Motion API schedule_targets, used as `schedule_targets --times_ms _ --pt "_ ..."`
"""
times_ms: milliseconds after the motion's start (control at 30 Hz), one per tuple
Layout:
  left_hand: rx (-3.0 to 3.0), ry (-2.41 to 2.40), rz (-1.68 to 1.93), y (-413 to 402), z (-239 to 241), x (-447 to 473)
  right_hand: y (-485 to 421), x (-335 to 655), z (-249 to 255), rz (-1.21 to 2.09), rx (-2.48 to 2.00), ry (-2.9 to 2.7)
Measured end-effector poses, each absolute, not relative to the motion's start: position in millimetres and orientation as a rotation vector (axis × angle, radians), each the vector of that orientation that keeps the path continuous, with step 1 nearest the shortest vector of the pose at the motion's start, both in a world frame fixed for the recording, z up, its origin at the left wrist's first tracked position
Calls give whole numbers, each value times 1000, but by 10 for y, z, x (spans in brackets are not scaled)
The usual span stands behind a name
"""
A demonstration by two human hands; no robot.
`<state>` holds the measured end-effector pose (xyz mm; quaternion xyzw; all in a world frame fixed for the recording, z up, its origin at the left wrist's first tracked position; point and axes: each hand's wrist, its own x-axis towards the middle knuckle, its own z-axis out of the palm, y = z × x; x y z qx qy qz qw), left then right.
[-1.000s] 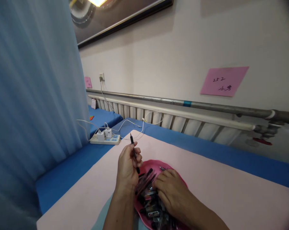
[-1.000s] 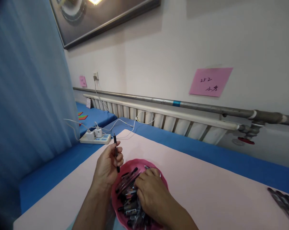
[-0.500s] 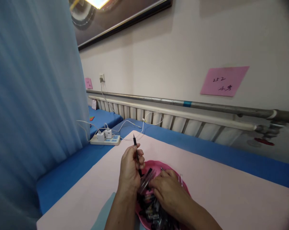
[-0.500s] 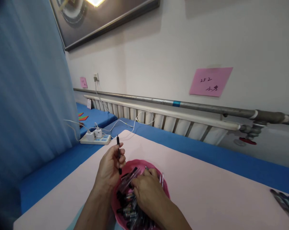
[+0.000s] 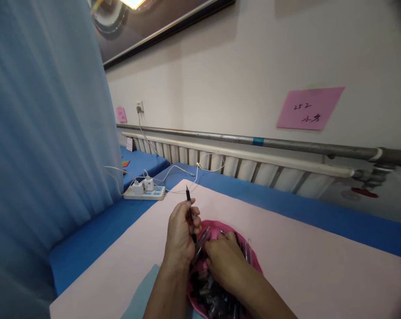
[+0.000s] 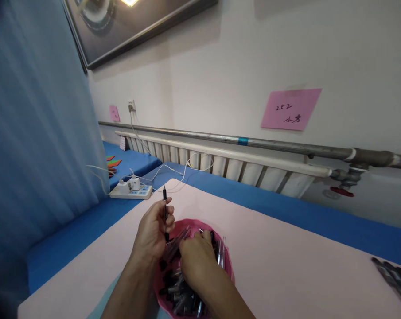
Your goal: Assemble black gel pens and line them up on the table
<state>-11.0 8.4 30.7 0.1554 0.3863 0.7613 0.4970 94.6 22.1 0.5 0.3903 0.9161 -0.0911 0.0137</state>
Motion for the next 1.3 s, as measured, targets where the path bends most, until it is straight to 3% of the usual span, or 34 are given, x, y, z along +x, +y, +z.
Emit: schedule_targets --times_ms 233,367,467,667,800,933,1300 --pt "431 969 1833 76 284 -66 182 907 2 -276 1234 2901" --pt "451 1004 1779 101 249 -60 245 1024 -28 -492 1321 3067" --pt "503 1016 1694 113 254 -21 370 1199 51 -1037 1636 3156" --pt "658 951 1424 42 272 212 605 1515 320 -2731 2103 2625" --pt "757 906 1286 18 198 324 617 1522 337 -3324 1999 2099" --pt "842 912 1228 9 182 354 582 1485 331 -3429 1880 2035" --pt "815 885 1241 8 211 338 555 1470 307 -3320 1714 2156"
